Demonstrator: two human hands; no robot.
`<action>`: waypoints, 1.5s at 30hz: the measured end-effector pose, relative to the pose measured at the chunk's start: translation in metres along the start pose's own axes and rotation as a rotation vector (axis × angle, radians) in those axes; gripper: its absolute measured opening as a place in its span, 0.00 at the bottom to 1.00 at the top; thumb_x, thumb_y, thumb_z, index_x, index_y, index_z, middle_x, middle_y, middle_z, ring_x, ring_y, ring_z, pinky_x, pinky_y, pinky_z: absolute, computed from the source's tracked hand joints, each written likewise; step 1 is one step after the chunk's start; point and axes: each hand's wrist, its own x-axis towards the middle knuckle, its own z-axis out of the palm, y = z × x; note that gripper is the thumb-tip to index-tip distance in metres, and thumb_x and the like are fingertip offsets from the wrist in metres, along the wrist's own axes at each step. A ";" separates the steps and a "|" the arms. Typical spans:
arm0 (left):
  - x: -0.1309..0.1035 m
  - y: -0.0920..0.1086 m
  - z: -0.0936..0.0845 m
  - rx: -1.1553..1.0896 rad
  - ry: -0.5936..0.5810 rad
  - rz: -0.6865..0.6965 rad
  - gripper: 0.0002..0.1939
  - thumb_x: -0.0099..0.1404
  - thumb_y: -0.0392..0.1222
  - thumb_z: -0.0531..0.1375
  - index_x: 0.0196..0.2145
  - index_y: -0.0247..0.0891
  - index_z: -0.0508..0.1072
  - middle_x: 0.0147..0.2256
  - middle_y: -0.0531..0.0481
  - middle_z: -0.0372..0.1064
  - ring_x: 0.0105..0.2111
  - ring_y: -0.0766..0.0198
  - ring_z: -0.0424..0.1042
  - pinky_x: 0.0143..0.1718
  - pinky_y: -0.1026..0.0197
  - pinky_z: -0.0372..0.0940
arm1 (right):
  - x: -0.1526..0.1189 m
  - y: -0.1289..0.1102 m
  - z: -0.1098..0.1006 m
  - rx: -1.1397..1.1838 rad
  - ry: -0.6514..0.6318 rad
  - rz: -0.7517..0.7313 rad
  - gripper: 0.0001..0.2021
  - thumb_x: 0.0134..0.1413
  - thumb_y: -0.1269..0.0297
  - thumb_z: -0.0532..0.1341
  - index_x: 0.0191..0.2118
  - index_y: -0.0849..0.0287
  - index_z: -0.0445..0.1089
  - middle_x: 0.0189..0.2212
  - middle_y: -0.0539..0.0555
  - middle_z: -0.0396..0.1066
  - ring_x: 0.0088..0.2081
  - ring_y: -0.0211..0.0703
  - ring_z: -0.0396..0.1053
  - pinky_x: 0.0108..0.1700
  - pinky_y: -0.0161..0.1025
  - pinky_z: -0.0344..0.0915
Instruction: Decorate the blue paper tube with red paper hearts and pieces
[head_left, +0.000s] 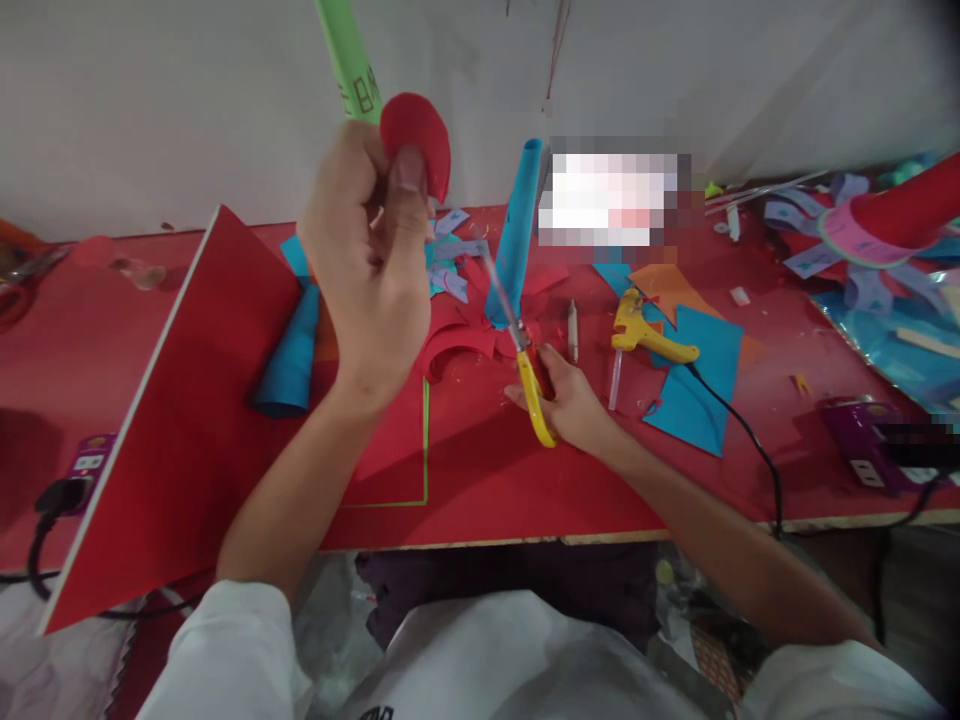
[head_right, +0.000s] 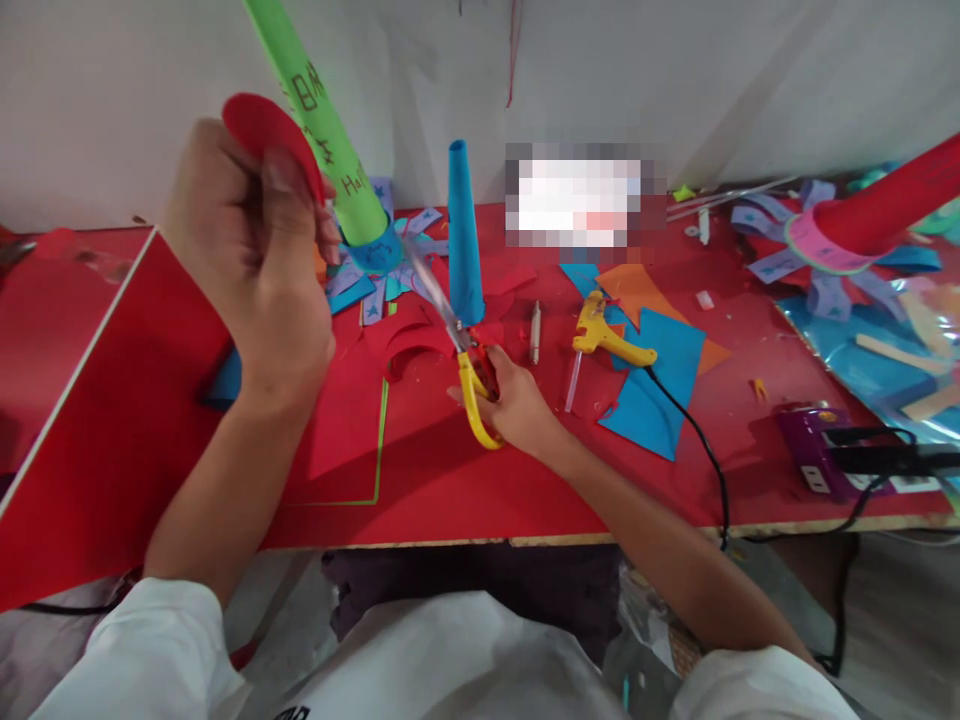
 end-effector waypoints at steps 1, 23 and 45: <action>0.001 0.001 -0.001 0.015 0.022 0.065 0.21 0.78 0.52 0.59 0.29 0.43 0.62 0.30 0.53 0.61 0.27 0.64 0.62 0.33 0.55 0.59 | -0.001 -0.001 0.000 -0.112 -0.003 -0.011 0.21 0.55 0.47 0.72 0.40 0.53 0.64 0.29 0.47 0.66 0.27 0.38 0.61 0.30 0.38 0.60; -0.013 0.019 0.006 0.275 -0.351 0.333 0.12 0.74 0.35 0.58 0.31 0.42 0.64 0.29 0.53 0.63 0.29 0.64 0.63 0.32 0.58 0.57 | -0.040 -0.084 0.046 -0.844 -0.144 -0.374 0.09 0.68 0.63 0.66 0.48 0.62 0.75 0.43 0.63 0.80 0.50 0.60 0.76 0.49 0.50 0.74; -0.130 -0.063 0.023 0.335 -0.512 -0.089 0.03 0.76 0.40 0.59 0.41 0.41 0.68 0.37 0.52 0.71 0.36 0.64 0.72 0.37 0.63 0.63 | 0.028 0.004 -0.018 0.144 0.041 -0.153 0.21 0.60 0.40 0.68 0.35 0.55 0.73 0.28 0.51 0.75 0.28 0.41 0.72 0.31 0.39 0.68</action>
